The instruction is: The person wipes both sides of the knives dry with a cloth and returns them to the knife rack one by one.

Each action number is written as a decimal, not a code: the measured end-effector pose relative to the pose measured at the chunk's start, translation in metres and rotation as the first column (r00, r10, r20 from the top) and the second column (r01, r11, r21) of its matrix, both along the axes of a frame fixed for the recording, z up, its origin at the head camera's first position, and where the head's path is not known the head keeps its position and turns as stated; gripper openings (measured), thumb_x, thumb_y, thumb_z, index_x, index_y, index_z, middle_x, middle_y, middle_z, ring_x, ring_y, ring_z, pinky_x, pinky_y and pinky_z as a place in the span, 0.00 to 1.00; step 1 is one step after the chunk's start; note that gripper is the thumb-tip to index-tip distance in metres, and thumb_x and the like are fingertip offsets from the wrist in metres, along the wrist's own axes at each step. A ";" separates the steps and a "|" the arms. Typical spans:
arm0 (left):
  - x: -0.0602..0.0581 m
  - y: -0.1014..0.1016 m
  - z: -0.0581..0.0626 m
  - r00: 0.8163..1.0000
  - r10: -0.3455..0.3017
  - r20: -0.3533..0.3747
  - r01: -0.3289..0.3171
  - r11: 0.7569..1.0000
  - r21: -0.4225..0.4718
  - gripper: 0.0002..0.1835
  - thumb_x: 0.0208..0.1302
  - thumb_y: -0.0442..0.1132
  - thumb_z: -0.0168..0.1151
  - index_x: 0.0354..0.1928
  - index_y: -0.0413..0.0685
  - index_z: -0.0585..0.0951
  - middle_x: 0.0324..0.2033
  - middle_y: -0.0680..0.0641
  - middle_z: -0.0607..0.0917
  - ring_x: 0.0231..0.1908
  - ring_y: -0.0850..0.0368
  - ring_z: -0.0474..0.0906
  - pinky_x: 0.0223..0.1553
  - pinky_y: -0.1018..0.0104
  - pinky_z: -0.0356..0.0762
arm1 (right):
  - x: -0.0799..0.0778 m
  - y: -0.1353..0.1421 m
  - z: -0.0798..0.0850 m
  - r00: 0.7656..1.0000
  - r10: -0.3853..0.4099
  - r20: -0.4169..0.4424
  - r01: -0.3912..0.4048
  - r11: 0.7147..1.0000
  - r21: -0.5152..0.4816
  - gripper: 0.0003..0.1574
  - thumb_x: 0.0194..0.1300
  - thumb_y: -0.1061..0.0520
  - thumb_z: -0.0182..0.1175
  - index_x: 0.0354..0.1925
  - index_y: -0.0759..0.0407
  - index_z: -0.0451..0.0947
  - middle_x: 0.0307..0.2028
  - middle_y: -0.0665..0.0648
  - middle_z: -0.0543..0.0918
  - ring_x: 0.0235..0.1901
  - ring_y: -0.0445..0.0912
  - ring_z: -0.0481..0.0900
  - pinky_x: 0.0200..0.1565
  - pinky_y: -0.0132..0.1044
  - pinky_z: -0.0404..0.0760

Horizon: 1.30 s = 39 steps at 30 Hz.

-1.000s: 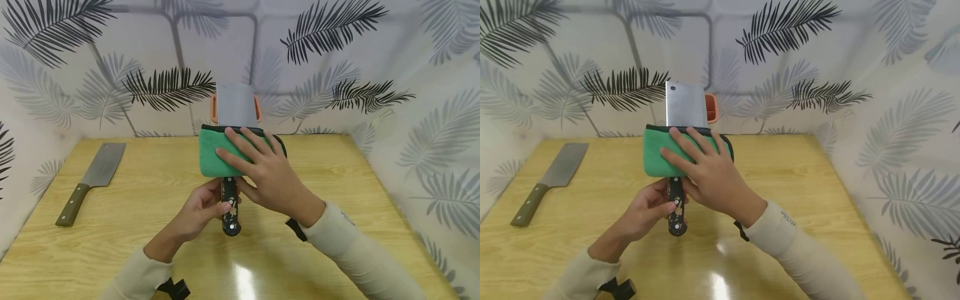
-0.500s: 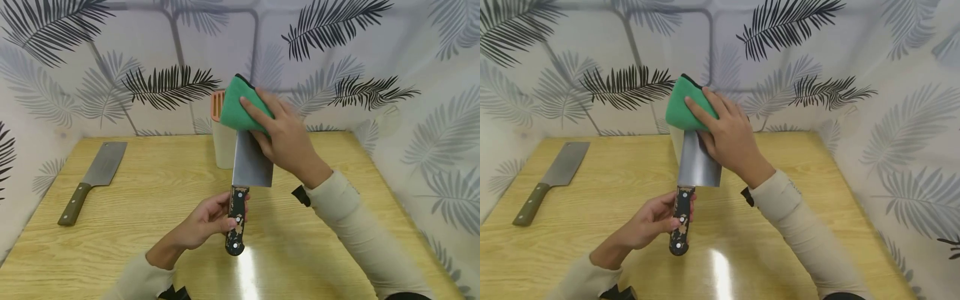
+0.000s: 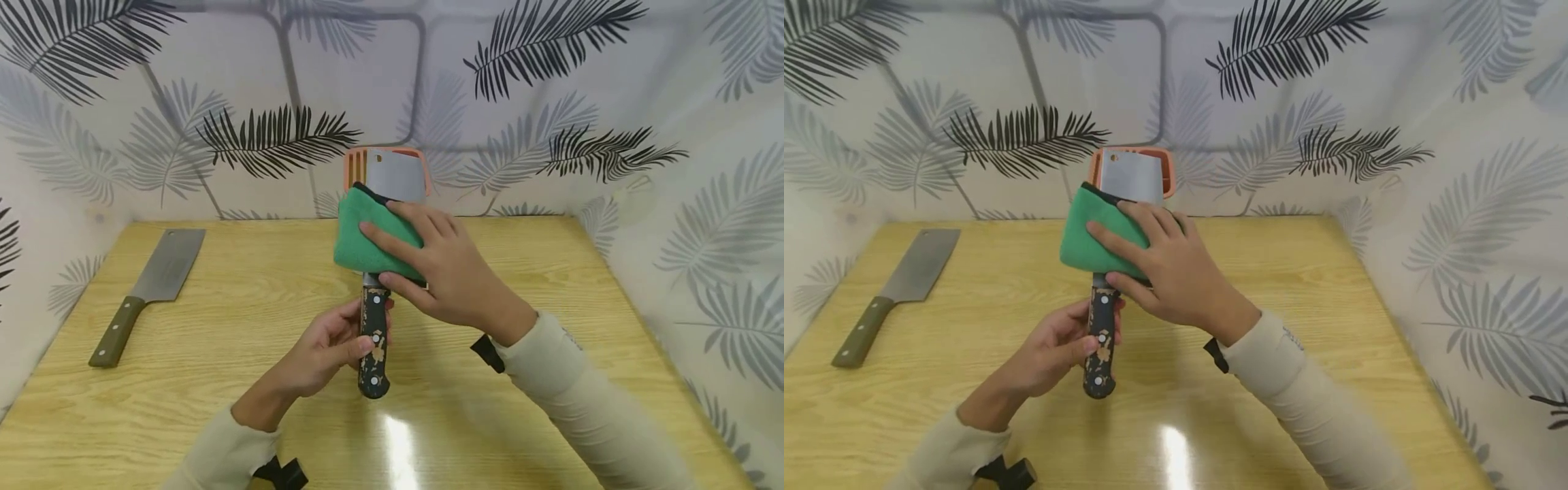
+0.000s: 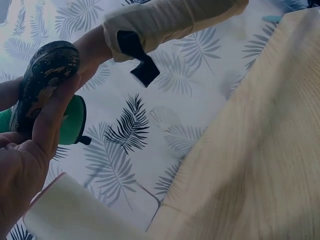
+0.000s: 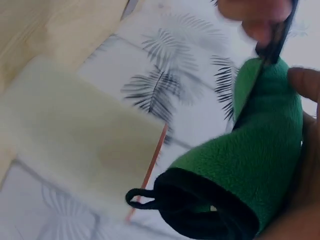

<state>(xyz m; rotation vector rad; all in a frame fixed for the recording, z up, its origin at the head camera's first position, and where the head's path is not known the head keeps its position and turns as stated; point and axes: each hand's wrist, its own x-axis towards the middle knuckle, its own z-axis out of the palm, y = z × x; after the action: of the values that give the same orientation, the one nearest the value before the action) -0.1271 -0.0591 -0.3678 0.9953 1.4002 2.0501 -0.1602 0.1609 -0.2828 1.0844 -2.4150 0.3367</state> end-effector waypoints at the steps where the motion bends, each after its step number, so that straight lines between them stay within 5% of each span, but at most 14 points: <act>1: -0.002 -0.001 0.000 1.000 0.005 -0.009 -0.005 1.000 0.017 0.27 0.77 0.35 0.51 0.70 0.27 0.58 0.47 0.54 0.80 0.43 0.67 0.80 0.36 0.74 0.85 | 0.003 -0.003 -0.002 1.000 0.009 0.003 -0.009 1.000 0.004 0.40 0.76 0.28 0.29 0.74 0.41 0.64 0.71 0.63 0.64 0.68 0.58 0.66 0.64 0.61 0.69; 5: -0.006 -0.006 -0.001 0.999 0.022 -0.035 -0.020 0.998 0.066 0.19 0.77 0.33 0.49 0.65 0.35 0.65 0.47 0.53 0.80 0.41 0.68 0.80 0.36 0.73 0.86 | 0.011 -0.015 -0.009 1.000 0.018 -0.015 -0.017 1.000 0.018 0.32 0.78 0.35 0.41 0.74 0.40 0.64 0.72 0.63 0.63 0.68 0.56 0.65 0.60 0.58 0.71; 10: -0.004 -0.007 -0.001 0.998 0.047 -0.050 -0.047 0.999 -0.009 0.27 0.76 0.35 0.51 0.69 0.25 0.59 0.49 0.54 0.79 0.44 0.66 0.80 0.38 0.73 0.85 | -0.001 -0.018 -0.011 0.991 -0.070 -0.111 0.067 0.997 -0.031 0.31 0.72 0.44 0.57 0.71 0.41 0.67 0.69 0.65 0.67 0.62 0.60 0.72 0.57 0.59 0.75; 15: -0.001 -0.004 -0.001 0.999 0.016 -0.030 -0.018 0.996 -0.084 0.36 0.76 0.38 0.54 0.73 0.22 0.52 0.54 0.53 0.77 0.50 0.65 0.79 0.39 0.71 0.85 | -0.024 -0.010 0.002 0.981 -0.169 -0.097 0.163 0.984 -0.069 0.32 0.74 0.46 0.56 0.73 0.42 0.65 0.69 0.66 0.66 0.63 0.63 0.71 0.60 0.62 0.74; 23: 0.001 0.002 0.001 0.995 -0.055 -0.082 0.051 0.998 -0.049 0.35 0.76 0.40 0.53 0.71 0.20 0.53 0.52 0.55 0.78 0.48 0.65 0.79 0.36 0.74 0.83 | -0.049 0.003 0.020 0.951 -0.305 0.045 0.309 0.938 -0.160 0.36 0.75 0.42 0.53 0.76 0.41 0.58 0.72 0.68 0.64 0.68 0.65 0.67 0.63 0.65 0.73; 26: 0.000 0.002 0.003 0.995 -0.048 -0.084 0.042 0.997 -0.066 0.35 0.76 0.40 0.53 0.72 0.21 0.54 0.53 0.53 0.78 0.49 0.64 0.79 0.37 0.72 0.84 | -0.046 0.006 0.016 0.950 -0.307 0.056 0.312 0.929 -0.197 0.39 0.73 0.42 0.55 0.77 0.43 0.57 0.71 0.68 0.65 0.69 0.64 0.67 0.62 0.65 0.74; 31: -0.006 0.001 0.009 0.998 0.059 -0.029 -0.062 0.992 -0.114 0.35 0.74 0.41 0.57 0.72 0.25 0.57 0.56 0.50 0.78 0.52 0.64 0.80 0.40 0.70 0.85 | -0.031 0.001 0.001 0.975 -0.221 0.022 0.221 0.952 -0.210 0.40 0.71 0.45 0.58 0.76 0.45 0.59 0.71 0.68 0.65 0.67 0.63 0.68 0.61 0.63 0.74; 39: -0.014 0.000 0.014 0.981 0.195 0.005 -0.195 0.979 -0.054 0.24 0.73 0.37 0.57 0.63 0.27 0.69 0.47 0.56 0.84 0.39 0.66 0.82 0.34 0.70 0.86 | 0.006 -0.017 -0.028 0.992 -0.127 0.015 0.126 0.959 -0.254 0.36 0.72 0.50 0.58 0.74 0.46 0.62 0.71 0.66 0.65 0.68 0.61 0.68 0.61 0.61 0.77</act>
<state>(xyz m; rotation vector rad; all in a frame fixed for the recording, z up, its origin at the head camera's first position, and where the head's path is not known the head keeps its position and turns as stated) -0.1407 -0.0589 -0.3541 0.8540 1.5942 2.1397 -0.1546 0.1443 -0.3113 0.8126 -2.3462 0.5837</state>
